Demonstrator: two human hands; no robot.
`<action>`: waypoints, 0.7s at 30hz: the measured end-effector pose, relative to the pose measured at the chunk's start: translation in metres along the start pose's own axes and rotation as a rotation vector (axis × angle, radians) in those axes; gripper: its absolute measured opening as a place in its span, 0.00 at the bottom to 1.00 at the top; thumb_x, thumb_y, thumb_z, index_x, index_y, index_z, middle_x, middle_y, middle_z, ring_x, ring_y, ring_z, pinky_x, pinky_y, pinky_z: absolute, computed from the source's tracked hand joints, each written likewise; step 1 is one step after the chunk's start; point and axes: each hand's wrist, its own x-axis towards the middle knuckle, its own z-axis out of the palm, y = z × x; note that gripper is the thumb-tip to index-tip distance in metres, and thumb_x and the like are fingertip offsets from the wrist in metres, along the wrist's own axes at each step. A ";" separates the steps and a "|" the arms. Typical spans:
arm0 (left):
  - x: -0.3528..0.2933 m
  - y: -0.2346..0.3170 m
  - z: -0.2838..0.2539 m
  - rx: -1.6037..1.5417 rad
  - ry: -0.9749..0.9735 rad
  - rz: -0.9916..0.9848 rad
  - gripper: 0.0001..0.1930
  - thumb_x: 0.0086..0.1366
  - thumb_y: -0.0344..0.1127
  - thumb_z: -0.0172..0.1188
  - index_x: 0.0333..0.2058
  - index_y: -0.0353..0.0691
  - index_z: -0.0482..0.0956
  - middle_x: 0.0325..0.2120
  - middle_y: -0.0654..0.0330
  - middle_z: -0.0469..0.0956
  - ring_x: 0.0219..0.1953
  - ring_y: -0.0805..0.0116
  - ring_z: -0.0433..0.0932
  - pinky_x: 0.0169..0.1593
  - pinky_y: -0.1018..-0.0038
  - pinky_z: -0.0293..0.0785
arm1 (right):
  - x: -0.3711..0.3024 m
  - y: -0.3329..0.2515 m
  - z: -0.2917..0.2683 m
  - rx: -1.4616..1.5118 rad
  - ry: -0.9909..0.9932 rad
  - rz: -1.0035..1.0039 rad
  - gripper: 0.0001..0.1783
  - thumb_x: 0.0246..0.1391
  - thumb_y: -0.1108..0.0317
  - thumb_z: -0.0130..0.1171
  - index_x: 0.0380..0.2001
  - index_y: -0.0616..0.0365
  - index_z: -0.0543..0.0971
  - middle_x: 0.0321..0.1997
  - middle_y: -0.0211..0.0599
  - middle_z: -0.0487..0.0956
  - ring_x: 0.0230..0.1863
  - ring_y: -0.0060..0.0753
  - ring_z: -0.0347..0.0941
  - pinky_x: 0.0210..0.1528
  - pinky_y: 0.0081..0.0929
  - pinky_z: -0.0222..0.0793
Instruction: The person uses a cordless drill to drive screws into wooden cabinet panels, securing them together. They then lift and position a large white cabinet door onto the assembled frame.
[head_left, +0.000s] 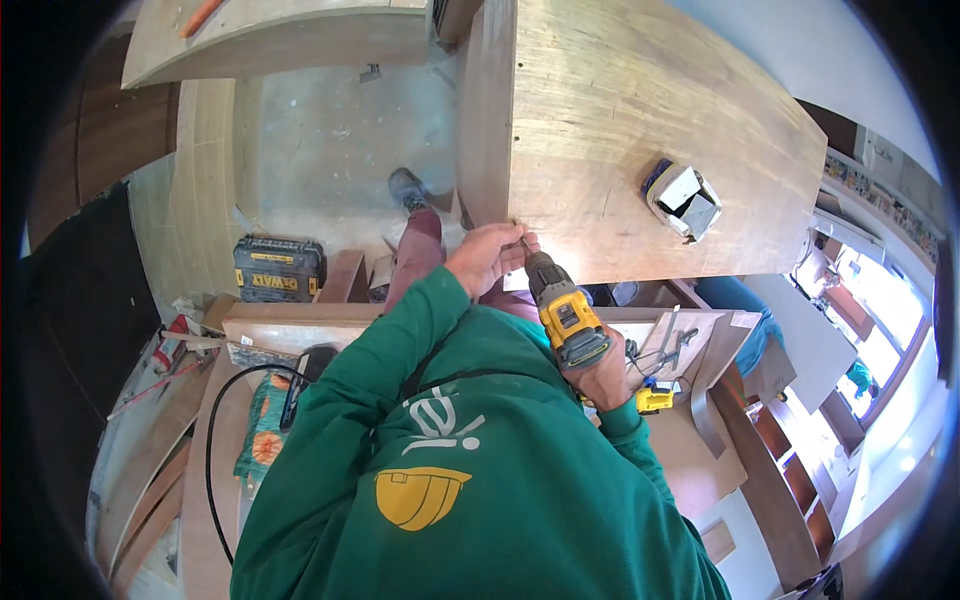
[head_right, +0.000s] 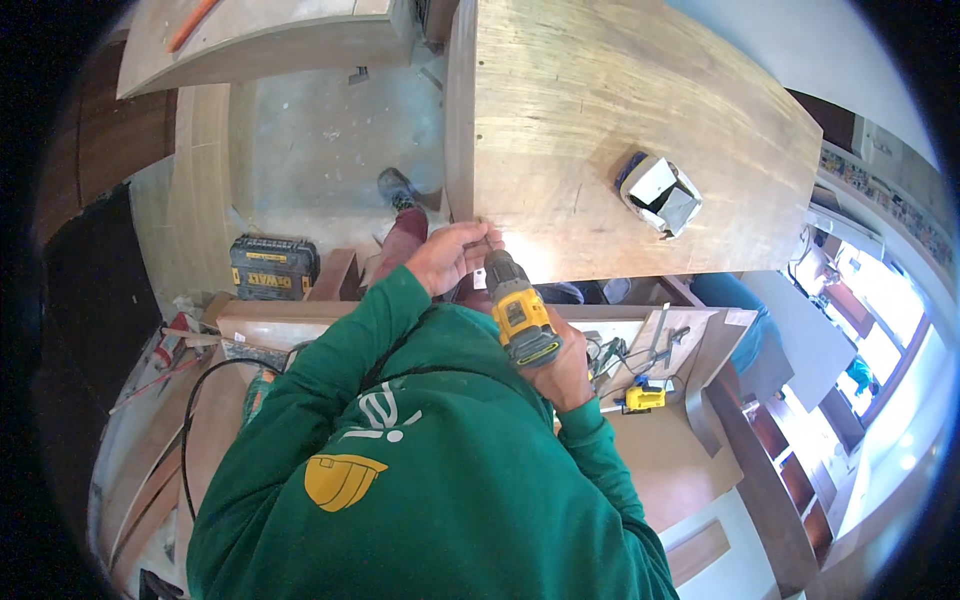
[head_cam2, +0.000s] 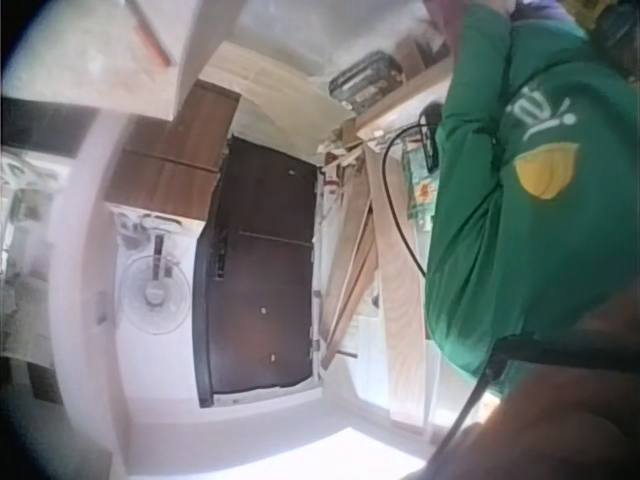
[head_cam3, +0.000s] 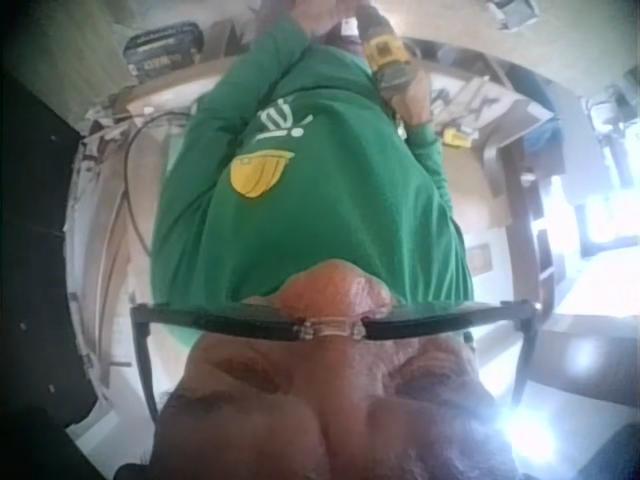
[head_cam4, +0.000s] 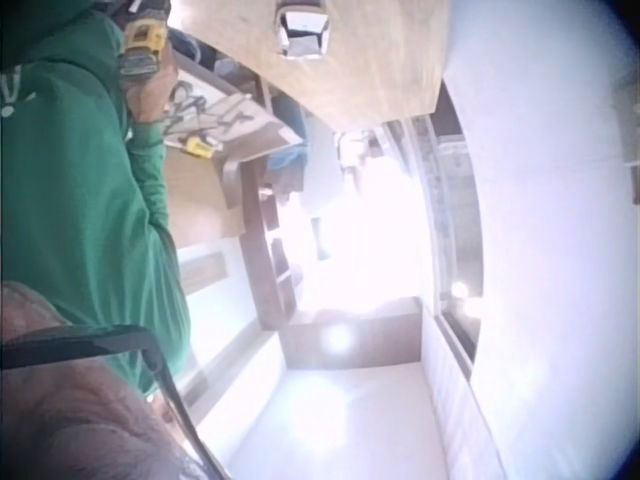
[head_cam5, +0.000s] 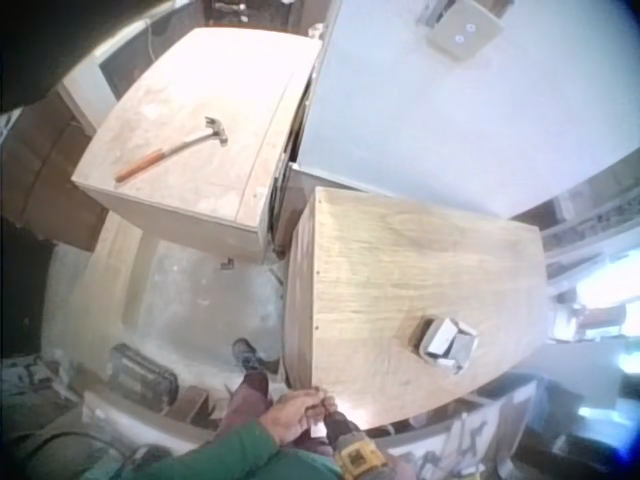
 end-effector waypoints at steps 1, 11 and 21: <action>0.001 -0.001 -0.002 -0.002 -0.009 0.000 0.12 0.76 0.35 0.52 0.49 0.34 0.78 0.46 0.55 0.81 0.53 0.61 0.80 0.58 0.64 0.79 | 0.000 -0.002 -0.001 0.009 0.001 0.003 0.23 0.43 0.67 0.74 0.43 0.57 0.78 0.34 0.47 0.84 0.37 0.55 0.83 0.38 0.40 0.79; -0.002 0.002 0.002 -0.042 -0.004 0.040 0.12 0.76 0.35 0.53 0.50 0.32 0.76 0.46 0.53 0.80 0.54 0.58 0.81 0.58 0.63 0.79 | 0.007 -0.020 -0.008 0.034 0.014 0.016 0.21 0.44 0.65 0.75 0.42 0.56 0.79 0.35 0.45 0.84 0.37 0.54 0.83 0.38 0.40 0.79; -0.001 0.004 0.002 -0.061 -0.004 0.013 0.13 0.76 0.35 0.54 0.51 0.33 0.76 0.46 0.54 0.81 0.53 0.58 0.81 0.57 0.62 0.79 | 0.012 -0.021 -0.007 0.014 0.004 0.014 0.22 0.44 0.63 0.76 0.41 0.56 0.78 0.32 0.46 0.84 0.35 0.55 0.83 0.36 0.40 0.79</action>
